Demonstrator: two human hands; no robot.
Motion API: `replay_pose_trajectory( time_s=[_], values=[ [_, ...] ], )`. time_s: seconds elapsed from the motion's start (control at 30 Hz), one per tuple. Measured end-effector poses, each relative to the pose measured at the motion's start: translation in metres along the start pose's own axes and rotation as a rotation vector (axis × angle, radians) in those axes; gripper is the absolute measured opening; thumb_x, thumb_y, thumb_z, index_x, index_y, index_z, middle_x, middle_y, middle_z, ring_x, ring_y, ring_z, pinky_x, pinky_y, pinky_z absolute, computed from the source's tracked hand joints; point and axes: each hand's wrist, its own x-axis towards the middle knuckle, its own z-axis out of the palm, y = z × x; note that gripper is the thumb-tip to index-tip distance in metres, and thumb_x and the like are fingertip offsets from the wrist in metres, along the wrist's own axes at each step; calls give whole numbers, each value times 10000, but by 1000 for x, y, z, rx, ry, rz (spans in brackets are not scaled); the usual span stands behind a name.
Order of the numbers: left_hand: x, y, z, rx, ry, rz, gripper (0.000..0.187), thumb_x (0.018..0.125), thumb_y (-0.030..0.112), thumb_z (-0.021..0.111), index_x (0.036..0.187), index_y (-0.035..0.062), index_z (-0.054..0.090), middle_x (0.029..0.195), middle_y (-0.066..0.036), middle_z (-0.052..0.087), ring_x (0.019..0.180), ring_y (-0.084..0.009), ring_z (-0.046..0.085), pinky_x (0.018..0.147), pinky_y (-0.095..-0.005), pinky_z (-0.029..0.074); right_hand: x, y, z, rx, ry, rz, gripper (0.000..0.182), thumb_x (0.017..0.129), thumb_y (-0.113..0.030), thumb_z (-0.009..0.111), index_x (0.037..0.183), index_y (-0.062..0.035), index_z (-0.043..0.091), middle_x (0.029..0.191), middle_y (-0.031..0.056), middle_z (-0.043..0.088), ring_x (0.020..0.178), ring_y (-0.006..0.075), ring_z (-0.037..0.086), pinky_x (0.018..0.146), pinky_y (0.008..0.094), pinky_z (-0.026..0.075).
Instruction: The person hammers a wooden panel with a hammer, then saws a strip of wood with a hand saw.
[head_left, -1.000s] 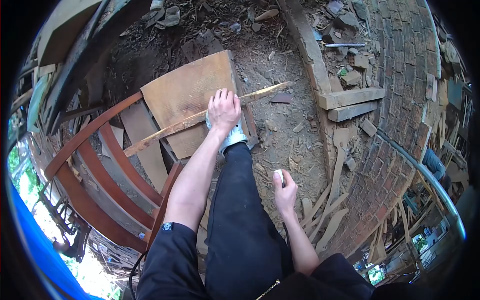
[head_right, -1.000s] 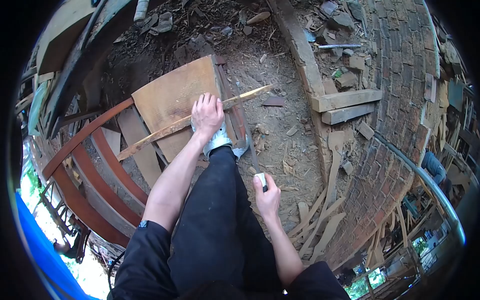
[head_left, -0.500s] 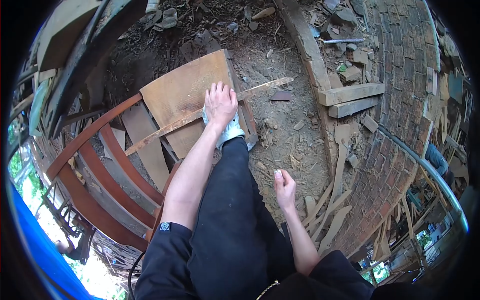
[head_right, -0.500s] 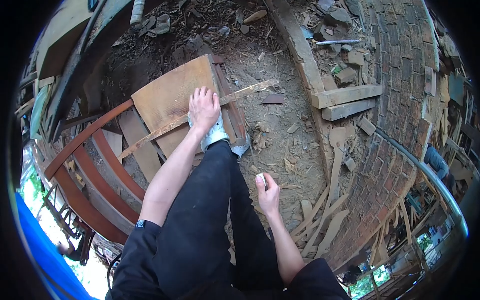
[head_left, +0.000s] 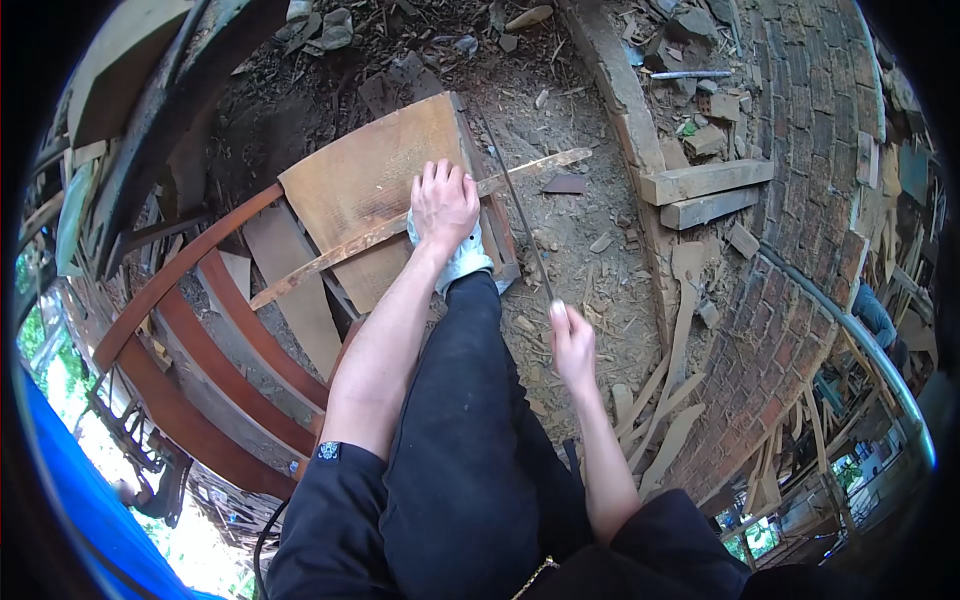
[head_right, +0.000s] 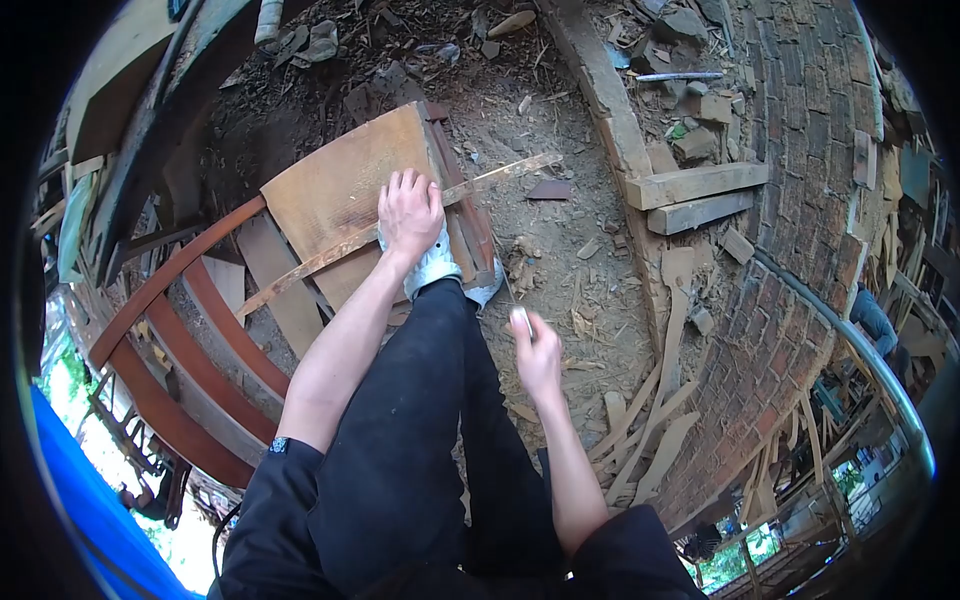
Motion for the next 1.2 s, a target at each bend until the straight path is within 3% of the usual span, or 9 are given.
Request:
replay_pose_trajectory(
  time_s=[0.13, 0.47, 0.7, 0.77, 0.83, 0.9, 0.97, 1.07, 1.2],
  values=[
    [3, -2, 0, -12, -8, 0, 209, 944, 213, 620, 881, 32, 705, 998, -133, 650, 1029, -326, 612, 891, -481, 475, 50, -31, 32, -76, 47, 11, 535, 1061, -473, 637, 1205, 37, 711, 967, 236, 759, 928, 335, 749, 844, 425, 550],
    [2, 1, -2, -15, -19, -34, 189, 949, 195, 614, 878, 31, 673, 1027, -139, 658, 1041, -344, 613, 896, -493, 480, -115, -9, -38, -197, 31, 26, 392, 1070, -358, 624, 1230, -6, 687, 913, 237, 759, 891, 430, 766, 755, 455, 575],
    [3, -2, -2, -19, -16, -24, 189, 949, 198, 616, 885, 31, 674, 1028, -138, 660, 1040, -341, 614, 891, -490, 480, 56, -82, 48, -149, 27, 4, 525, 1083, -475, 586, 1169, 29, 707, 916, 307, 719, 938, 492, 720, 795, 511, 542],
    [2, -2, -1, -21, -16, -18, 188, 948, 200, 617, 883, 33, 676, 1023, -135, 659, 1040, -338, 615, 886, -488, 481, 61, -55, 54, -79, 23, 27, 539, 1078, -488, 594, 1196, 27, 702, 909, 307, 713, 900, 494, 714, 785, 522, 533],
    [-1, -1, 1, -27, -14, -24, 189, 946, 201, 619, 880, 35, 678, 1016, -133, 658, 1035, -336, 616, 884, -486, 482, 19, -47, 38, -180, 88, -158, 518, 1081, -459, 593, 1198, 35, 694, 838, 253, 706, 780, 397, 714, 736, 482, 530],
    [2, -3, -1, -26, -6, -33, 189, 944, 203, 620, 876, 36, 680, 1010, -131, 657, 1030, -333, 616, 881, -483, 483, -39, -19, 7, -87, 11, 70, 452, 1089, -402, 583, 1181, 27, 689, 771, 187, 670, 686, 266, 660, 684, 430, 517],
    [1, -1, -1, -30, 2, -37, 192, 939, 205, 622, 868, 38, 684, 999, -129, 656, 1019, -329, 617, 877, -482, 484, -100, -15, -25, -159, 40, 13, 388, 1093, -352, 568, 1142, 15, 686, 731, 149, 620, 651, 188, 599, 642, 394, 493],
    [0, -1, 1, -32, 37, -26, 193, 936, 203, 622, 862, 37, 685, 995, -129, 656, 1011, -326, 616, 871, -484, 483, -118, -35, -50, -210, -4, 64, 383, 1096, -346, 564, 1100, 20, 677, 722, 168, 606, 653, 217, 605, 640, 413, 483],
    [1, -1, 1, -22, 33, -16, 190, 936, 200, 622, 863, 36, 685, 995, -129, 656, 1011, -325, 616, 868, -483, 482, 0, -46, -8, -190, 28, -49, 480, 1098, -414, 570, 1028, 50, 671, 716, 197, 612, 676, 275, 607, 671, 434, 481]
  ],
)
